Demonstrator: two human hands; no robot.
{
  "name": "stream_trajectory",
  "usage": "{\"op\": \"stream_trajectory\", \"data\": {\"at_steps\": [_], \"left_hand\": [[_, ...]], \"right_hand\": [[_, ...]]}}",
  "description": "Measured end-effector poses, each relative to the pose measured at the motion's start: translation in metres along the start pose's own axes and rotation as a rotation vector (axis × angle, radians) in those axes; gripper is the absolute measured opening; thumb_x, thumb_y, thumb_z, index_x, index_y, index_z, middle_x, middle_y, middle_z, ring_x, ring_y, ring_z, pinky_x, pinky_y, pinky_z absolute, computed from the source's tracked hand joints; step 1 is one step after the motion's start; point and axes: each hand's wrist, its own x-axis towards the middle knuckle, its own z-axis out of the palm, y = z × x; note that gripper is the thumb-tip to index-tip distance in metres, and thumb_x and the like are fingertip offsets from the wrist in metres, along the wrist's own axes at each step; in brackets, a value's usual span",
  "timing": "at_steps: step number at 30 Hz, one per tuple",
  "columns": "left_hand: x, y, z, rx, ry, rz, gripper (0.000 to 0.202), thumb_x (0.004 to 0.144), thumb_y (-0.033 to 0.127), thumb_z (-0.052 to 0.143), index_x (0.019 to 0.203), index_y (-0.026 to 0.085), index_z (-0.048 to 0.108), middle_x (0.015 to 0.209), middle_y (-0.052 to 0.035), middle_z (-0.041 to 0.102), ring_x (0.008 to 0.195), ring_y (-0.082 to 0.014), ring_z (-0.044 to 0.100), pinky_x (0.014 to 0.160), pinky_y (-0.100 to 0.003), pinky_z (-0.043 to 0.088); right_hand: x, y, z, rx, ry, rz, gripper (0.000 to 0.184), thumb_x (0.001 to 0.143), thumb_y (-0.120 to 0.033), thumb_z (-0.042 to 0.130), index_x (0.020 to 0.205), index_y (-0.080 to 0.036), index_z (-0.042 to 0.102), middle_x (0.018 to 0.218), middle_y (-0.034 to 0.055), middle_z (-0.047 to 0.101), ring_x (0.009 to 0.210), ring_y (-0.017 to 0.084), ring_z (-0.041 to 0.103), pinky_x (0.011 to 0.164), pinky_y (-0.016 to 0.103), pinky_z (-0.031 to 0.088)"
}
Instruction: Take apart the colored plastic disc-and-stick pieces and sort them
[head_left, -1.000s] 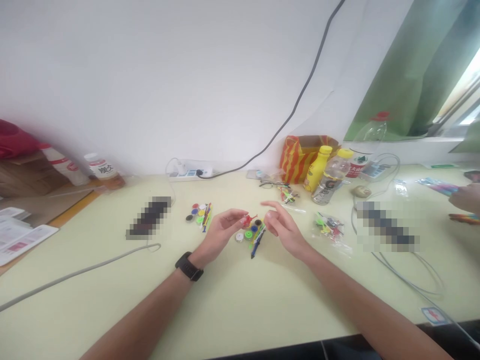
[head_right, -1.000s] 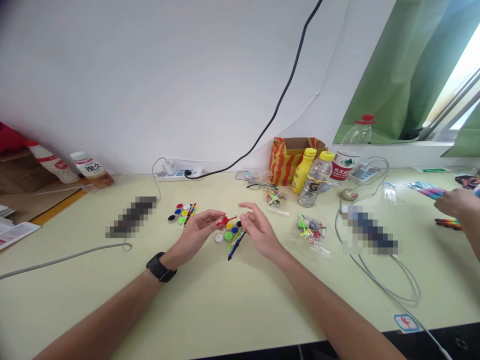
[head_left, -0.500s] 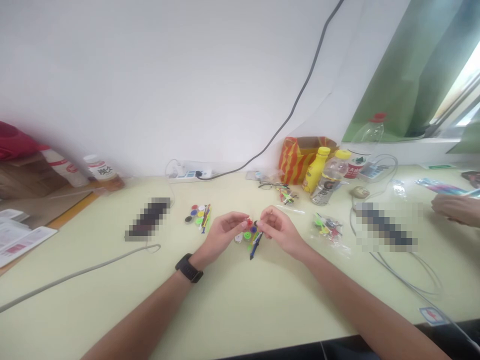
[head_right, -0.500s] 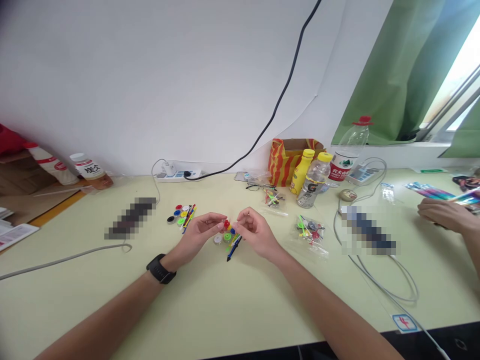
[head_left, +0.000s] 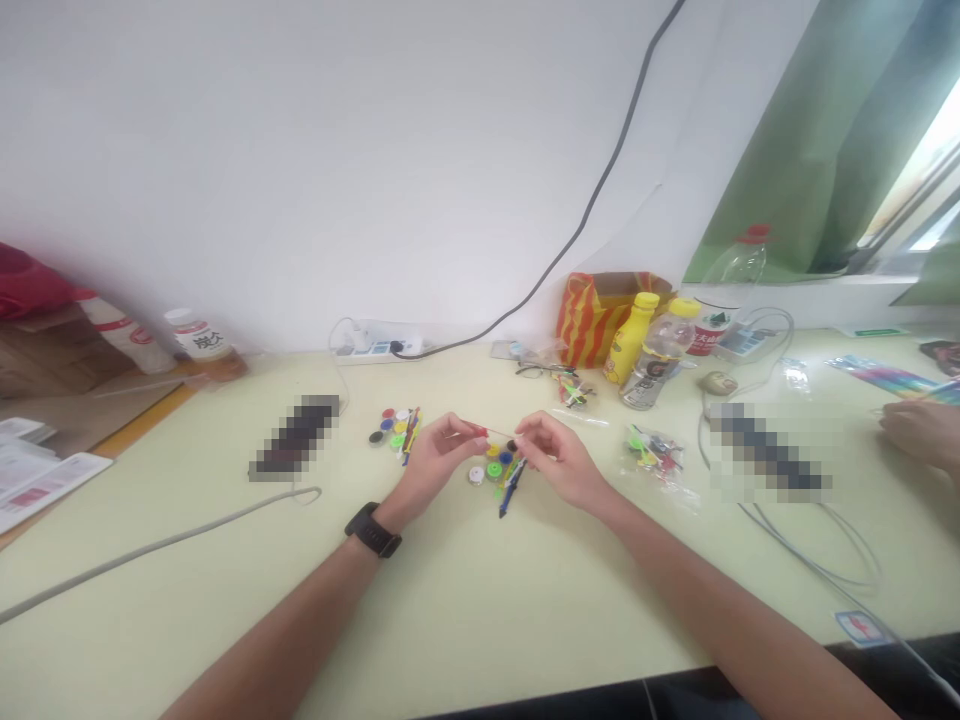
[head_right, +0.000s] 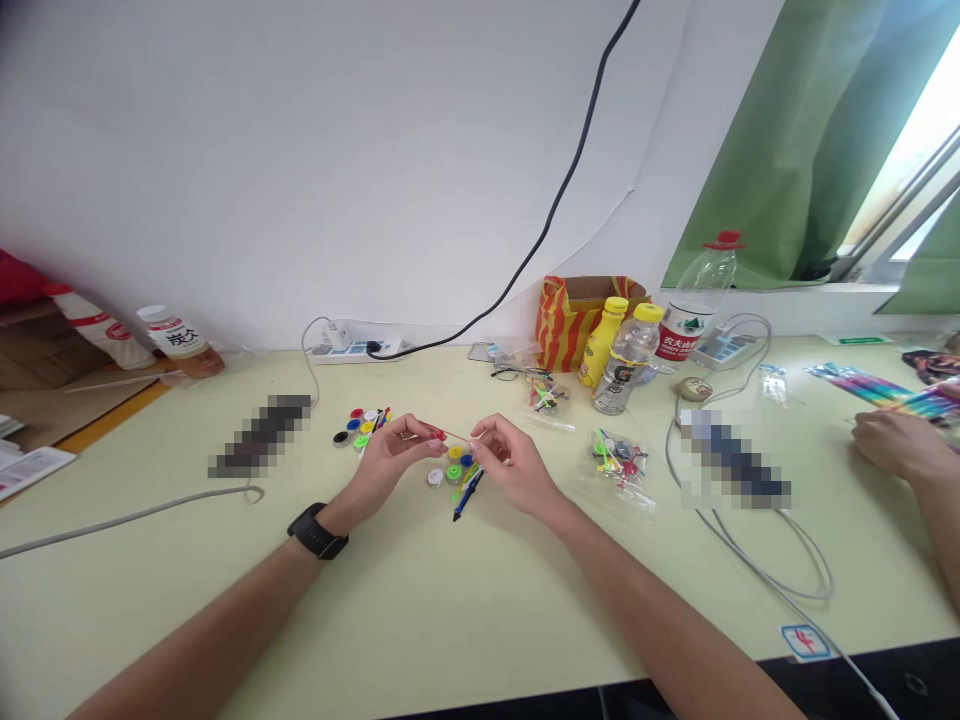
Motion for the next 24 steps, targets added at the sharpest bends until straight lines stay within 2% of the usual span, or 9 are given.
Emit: {"op": "stream_trajectory", "data": {"at_steps": [4,8,11,16,24], "left_hand": [[0.008,-0.011,-0.011,0.16,0.099,0.021,0.027,0.081,0.033,0.081,0.081,0.018,0.059,0.102,-0.0075,0.075,0.094,-0.0229,0.075,0.09,-0.039,0.059],[0.011,-0.025,-0.017,0.511,0.114,0.119,0.017,0.085,0.031,0.075,0.081,0.019,0.062,0.094,-0.0051,0.076,0.087,-0.0208,0.072,0.082,-0.036,0.058],[0.013,-0.032,-0.02,0.699,0.115,0.149,0.01,0.087,0.029,0.07,0.083,0.021,0.067,0.092,-0.0036,0.077,0.085,-0.0208,0.07,0.082,-0.037,0.056],[0.012,-0.036,-0.022,0.905,0.115,0.207,0.012,0.09,0.028,0.065,0.094,0.023,0.074,0.108,-0.0044,0.077,0.103,-0.0274,0.067,0.098,-0.044,0.049],[0.008,-0.034,-0.022,0.976,-0.001,0.235,0.027,0.096,0.032,0.055,0.113,0.028,0.076,0.129,-0.0053,0.07,0.115,-0.0307,0.059,0.101,-0.045,0.045]], "right_hand": [[0.005,0.011,-0.006,-0.24,-0.003,-0.009,0.012,0.095,-0.028,0.059,0.097,-0.022,0.069,0.087,0.0028,0.072,0.077,0.018,0.064,0.068,0.03,0.047],[0.005,0.02,-0.008,-0.44,-0.072,-0.031,0.015,0.088,-0.016,0.06,0.091,-0.022,0.074,0.088,0.002,0.074,0.072,0.017,0.06,0.066,0.029,0.044],[0.003,0.02,-0.008,-0.547,-0.116,-0.058,0.018,0.082,-0.011,0.061,0.088,-0.023,0.073,0.086,0.0007,0.073,0.072,0.016,0.059,0.068,0.029,0.044],[0.002,0.016,-0.011,-0.672,-0.131,-0.075,0.019,0.082,-0.009,0.061,0.089,-0.023,0.073,0.085,0.0015,0.071,0.08,0.018,0.062,0.075,0.029,0.044],[0.003,0.018,-0.016,-0.645,-0.187,-0.081,0.015,0.087,-0.011,0.063,0.088,-0.022,0.072,0.085,0.0034,0.069,0.084,0.02,0.061,0.077,0.032,0.045]]}}
